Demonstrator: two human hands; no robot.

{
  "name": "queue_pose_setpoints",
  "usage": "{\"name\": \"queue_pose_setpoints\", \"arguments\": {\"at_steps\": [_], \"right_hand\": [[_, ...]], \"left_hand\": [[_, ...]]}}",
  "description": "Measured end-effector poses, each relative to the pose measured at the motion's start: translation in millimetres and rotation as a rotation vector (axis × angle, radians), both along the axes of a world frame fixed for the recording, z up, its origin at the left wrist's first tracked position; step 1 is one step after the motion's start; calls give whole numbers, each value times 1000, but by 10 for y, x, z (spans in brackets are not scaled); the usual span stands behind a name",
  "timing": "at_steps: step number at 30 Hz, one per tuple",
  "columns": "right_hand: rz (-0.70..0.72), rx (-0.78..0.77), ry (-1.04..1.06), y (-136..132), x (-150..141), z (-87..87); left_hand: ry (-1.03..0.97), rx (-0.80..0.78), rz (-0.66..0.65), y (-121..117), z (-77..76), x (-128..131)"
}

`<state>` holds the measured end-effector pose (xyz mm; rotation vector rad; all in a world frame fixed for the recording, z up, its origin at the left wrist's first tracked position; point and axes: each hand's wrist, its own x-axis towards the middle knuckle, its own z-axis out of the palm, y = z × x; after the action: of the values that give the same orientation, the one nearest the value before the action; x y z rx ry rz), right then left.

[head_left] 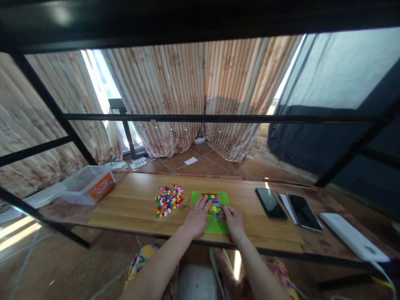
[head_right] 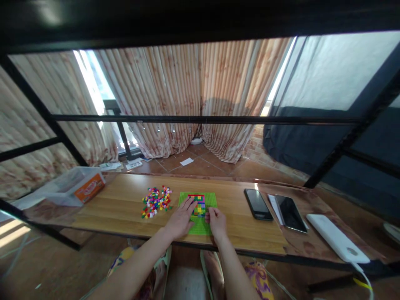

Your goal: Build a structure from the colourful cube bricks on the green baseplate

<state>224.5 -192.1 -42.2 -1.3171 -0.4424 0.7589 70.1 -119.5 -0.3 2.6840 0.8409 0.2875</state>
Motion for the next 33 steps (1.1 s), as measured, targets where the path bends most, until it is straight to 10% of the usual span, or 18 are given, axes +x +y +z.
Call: {"name": "queue_pose_setpoints", "arguments": {"at_steps": [17,33], "right_hand": [[-87,77,131,-949,2,135],[184,-104,-207,-1948,-551,-9]], "left_hand": [[-105,-9,348,-833,-233,-861],[130,-4,353,-1076,-251,-723]]}}
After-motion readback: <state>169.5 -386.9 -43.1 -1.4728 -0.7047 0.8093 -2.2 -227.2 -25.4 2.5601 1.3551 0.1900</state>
